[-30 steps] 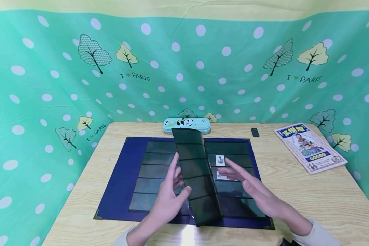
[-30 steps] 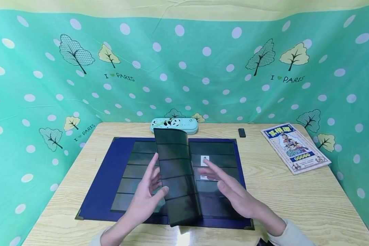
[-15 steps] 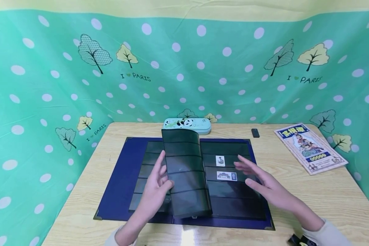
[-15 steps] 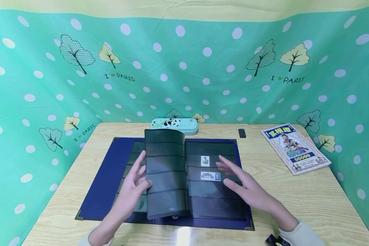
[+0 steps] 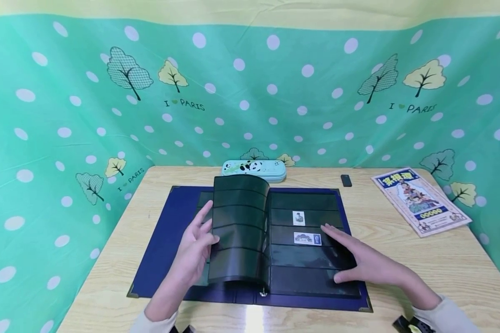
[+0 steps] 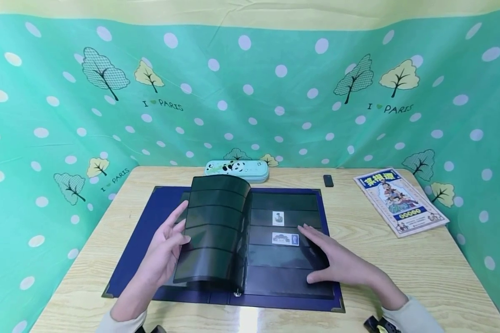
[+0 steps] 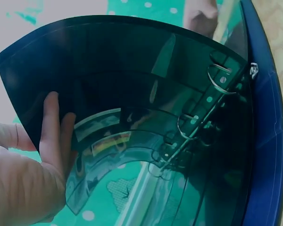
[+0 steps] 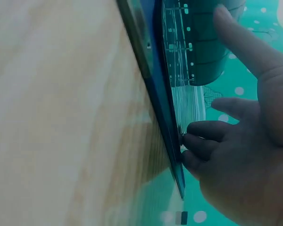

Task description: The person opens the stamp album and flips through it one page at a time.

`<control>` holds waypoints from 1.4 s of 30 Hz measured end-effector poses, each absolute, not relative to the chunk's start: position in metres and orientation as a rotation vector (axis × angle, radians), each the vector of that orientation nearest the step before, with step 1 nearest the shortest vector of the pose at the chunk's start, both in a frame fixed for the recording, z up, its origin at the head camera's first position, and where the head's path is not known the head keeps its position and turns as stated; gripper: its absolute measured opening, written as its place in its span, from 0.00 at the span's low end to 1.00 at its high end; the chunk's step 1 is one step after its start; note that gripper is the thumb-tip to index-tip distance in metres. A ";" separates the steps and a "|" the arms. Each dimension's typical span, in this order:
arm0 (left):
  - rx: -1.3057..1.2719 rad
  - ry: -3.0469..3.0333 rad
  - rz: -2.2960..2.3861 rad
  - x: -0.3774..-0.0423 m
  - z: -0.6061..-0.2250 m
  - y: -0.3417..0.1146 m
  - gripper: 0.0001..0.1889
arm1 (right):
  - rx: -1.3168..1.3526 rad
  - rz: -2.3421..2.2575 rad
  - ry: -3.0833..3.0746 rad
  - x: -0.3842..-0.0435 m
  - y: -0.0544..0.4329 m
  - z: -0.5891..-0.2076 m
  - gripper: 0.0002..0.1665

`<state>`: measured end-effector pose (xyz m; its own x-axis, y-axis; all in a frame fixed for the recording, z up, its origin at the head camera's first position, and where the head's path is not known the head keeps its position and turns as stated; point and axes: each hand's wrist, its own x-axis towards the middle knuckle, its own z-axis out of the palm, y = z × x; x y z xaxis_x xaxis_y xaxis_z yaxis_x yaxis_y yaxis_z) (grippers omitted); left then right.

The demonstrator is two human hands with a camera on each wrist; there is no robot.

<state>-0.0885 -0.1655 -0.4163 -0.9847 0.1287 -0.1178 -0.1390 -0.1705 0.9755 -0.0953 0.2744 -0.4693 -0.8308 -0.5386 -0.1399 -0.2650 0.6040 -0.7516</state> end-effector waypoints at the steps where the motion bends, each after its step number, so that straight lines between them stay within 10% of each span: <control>1: -0.016 1.873 2.298 -0.089 -0.417 -0.167 0.50 | -0.663 -1.070 2.478 -0.095 0.275 -0.470 0.69; 42: 0.006 2.028 2.408 -0.094 -0.414 -0.210 0.40 | -0.730 -0.870 2.587 -0.094 0.281 -0.477 0.74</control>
